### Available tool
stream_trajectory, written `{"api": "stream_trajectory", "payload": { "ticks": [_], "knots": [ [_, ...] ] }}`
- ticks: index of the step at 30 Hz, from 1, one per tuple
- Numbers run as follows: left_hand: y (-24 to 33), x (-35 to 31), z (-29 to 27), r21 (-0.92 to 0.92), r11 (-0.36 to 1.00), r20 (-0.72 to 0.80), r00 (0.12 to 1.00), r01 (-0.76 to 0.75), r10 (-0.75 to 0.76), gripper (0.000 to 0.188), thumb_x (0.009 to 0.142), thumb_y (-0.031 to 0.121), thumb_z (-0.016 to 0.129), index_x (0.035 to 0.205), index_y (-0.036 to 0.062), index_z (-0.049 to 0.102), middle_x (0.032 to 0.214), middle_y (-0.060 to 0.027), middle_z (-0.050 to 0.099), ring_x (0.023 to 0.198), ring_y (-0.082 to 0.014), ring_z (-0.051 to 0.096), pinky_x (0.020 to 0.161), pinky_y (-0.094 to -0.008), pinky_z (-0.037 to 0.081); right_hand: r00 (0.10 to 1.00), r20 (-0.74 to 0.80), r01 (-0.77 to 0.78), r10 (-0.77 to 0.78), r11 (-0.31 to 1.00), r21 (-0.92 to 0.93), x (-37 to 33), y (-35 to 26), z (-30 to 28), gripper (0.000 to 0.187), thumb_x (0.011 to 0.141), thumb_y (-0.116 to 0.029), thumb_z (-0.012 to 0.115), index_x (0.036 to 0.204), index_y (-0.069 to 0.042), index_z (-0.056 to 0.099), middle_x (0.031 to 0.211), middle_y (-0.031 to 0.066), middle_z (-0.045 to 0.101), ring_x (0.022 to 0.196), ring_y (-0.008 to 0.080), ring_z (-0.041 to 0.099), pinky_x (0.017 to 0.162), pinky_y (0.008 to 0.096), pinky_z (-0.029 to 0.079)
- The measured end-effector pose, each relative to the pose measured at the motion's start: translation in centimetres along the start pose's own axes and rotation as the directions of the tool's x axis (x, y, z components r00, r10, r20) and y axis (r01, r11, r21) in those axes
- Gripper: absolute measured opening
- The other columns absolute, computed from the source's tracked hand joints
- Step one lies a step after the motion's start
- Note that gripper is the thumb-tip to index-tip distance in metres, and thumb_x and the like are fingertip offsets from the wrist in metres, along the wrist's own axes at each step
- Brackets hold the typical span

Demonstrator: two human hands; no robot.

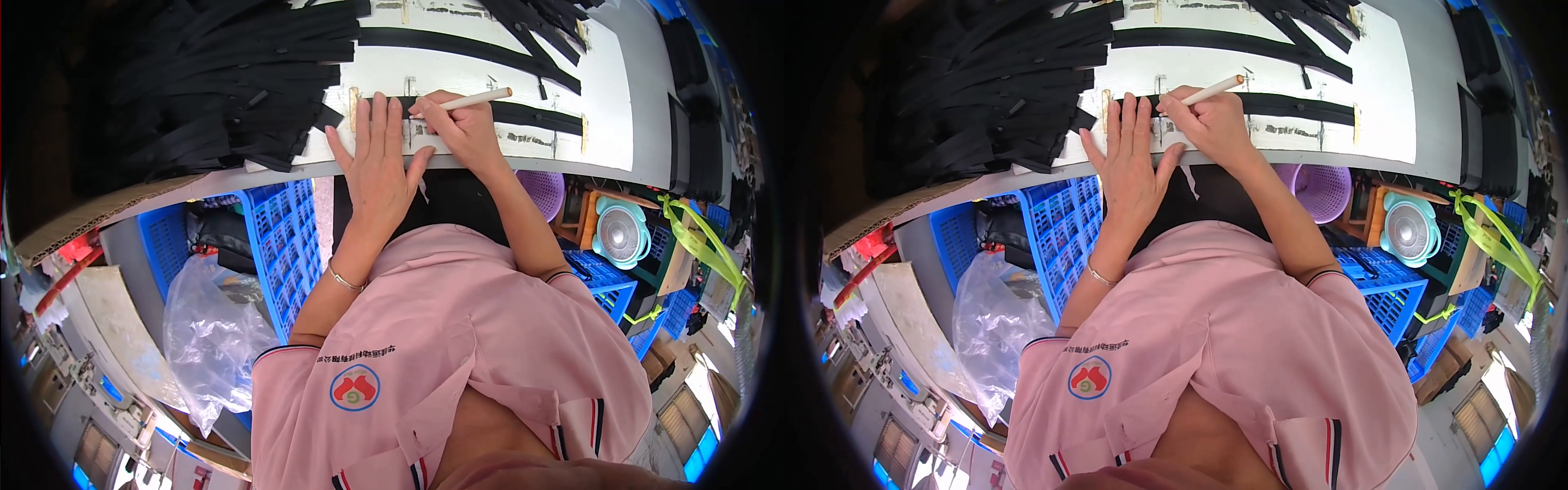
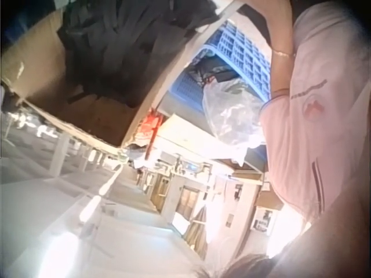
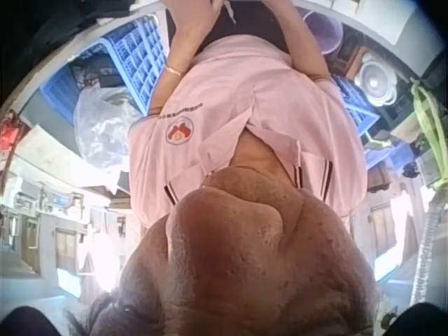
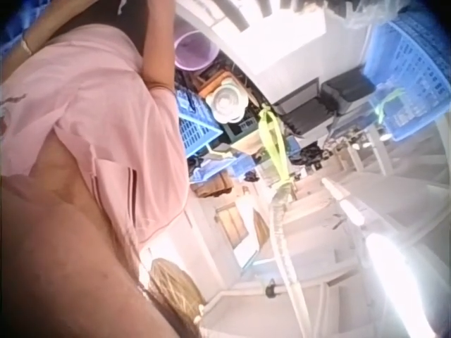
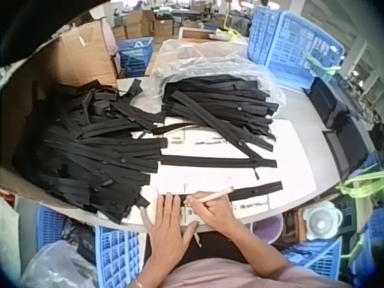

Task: Marking and organizing black fabric straps on a workbench.

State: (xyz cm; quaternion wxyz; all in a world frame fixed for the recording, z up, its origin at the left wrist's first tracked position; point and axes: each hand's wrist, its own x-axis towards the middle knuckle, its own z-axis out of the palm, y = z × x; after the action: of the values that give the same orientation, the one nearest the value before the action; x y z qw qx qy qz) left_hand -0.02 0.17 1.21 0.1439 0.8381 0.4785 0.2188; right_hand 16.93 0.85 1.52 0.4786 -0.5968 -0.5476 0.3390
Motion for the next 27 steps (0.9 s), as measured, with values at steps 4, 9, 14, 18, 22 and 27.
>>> {"api": "stream_trajectory", "payload": {
  "ticks": [4, 9, 14, 18, 22, 27],
  "knots": [
    [0.2, 0.2, -0.1, -0.007, 1.000, 0.011, 1.000, 0.004, -0.004, 0.073, 0.092, 0.042, 0.069, 0.149, 0.0013, 0.047, 0.159, -0.0169, 0.040, 0.152, -0.0343, 0.030, 0.118, -0.0675, 0.003, 1.000, -0.006, 0.003, -0.003, 0.999, -0.051, 0.0, 0.4, 0.0, 0.023, 0.096, -0.021, 0.068, 0.091, -0.001, 0.077, 0.076, 0.0091, 0.075, 0.066, 0.0135, 0.070, 0.058, 0.0276, 0.051],
    [0.1, 0.0, 0.1, 0.015, 1.000, 0.041, 0.999, 0.020, -0.020, 0.075, 0.093, 0.045, 0.067, 0.151, 0.0026, 0.044, 0.160, -0.0158, 0.039, 0.153, -0.0336, 0.028, 0.119, -0.0674, 0.001, 1.000, 0.015, 0.023, -0.024, 0.999, 0.038, -0.3, 0.3, -0.8, 0.022, 0.095, -0.016, 0.062, 0.089, 0.000, 0.076, 0.072, 0.0079, 0.072, 0.062, 0.0128, 0.066, 0.057, 0.0267, 0.050],
    [0.0, -0.1, 0.3, 0.042, 0.999, 0.050, 0.999, 0.021, -0.023, 0.077, 0.095, 0.047, 0.065, 0.153, 0.0028, 0.041, 0.161, -0.0159, 0.038, 0.154, -0.0337, 0.026, 0.119, -0.0666, -0.001, 0.976, -0.220, 0.026, 0.001, 0.992, 0.123, -1.6, 0.4, -5.6, 0.021, 0.096, -0.009, 0.059, 0.090, 0.001, 0.076, 0.070, 0.0045, 0.069, 0.062, 0.0068, 0.059, 0.056, 0.0234, 0.046],
    [-0.2, -0.2, 0.3, 0.070, 0.998, 0.053, 0.999, 0.006, -0.010, 0.078, 0.096, 0.048, 0.065, 0.154, 0.0031, 0.040, 0.162, -0.0155, 0.037, 0.154, -0.0333, 0.025, 0.119, -0.0663, -0.001, 0.952, -0.300, -0.089, 0.068, 0.994, -0.060, -1.9, 0.2, -8.0, 0.021, 0.098, -0.012, 0.062, 0.090, 0.001, 0.076, 0.067, 0.0028, 0.067, 0.060, 0.0057, 0.055, 0.054, 0.0224, 0.043],
    [0.0, -0.2, 0.2, 0.085, 0.996, 0.054, 0.999, 0.001, -0.005, 0.078, 0.096, 0.048, 0.065, 0.155, 0.0034, 0.039, 0.162, -0.0155, 0.037, 0.154, -0.0331, 0.025, 0.119, -0.0663, -0.001, 0.960, -0.281, -0.055, 0.021, 0.992, -0.114, -2.0, 1.2, -8.3, 0.022, 0.099, -0.016, 0.064, 0.092, 0.000, 0.077, 0.064, 0.0019, 0.065, 0.057, 0.0051, 0.053, 0.053, 0.0227, 0.042],
    [0.0, -0.1, 0.2, 0.093, 0.996, 0.060, 0.998, 0.006, -0.012, 0.079, 0.096, 0.049, 0.064, 0.156, 0.0043, 0.038, 0.163, -0.0155, 0.035, 0.155, -0.0332, 0.024, 0.119, -0.0671, 0.000, 0.964, -0.261, -0.085, 0.052, 0.990, -0.116, -1.9, 1.4, -8.3, 0.023, 0.099, -0.019, 0.064, 0.092, -0.002, 0.077, 0.067, 0.0044, 0.069, 0.058, 0.0069, 0.059, 0.054, 0.0237, 0.045]
  ]
}}
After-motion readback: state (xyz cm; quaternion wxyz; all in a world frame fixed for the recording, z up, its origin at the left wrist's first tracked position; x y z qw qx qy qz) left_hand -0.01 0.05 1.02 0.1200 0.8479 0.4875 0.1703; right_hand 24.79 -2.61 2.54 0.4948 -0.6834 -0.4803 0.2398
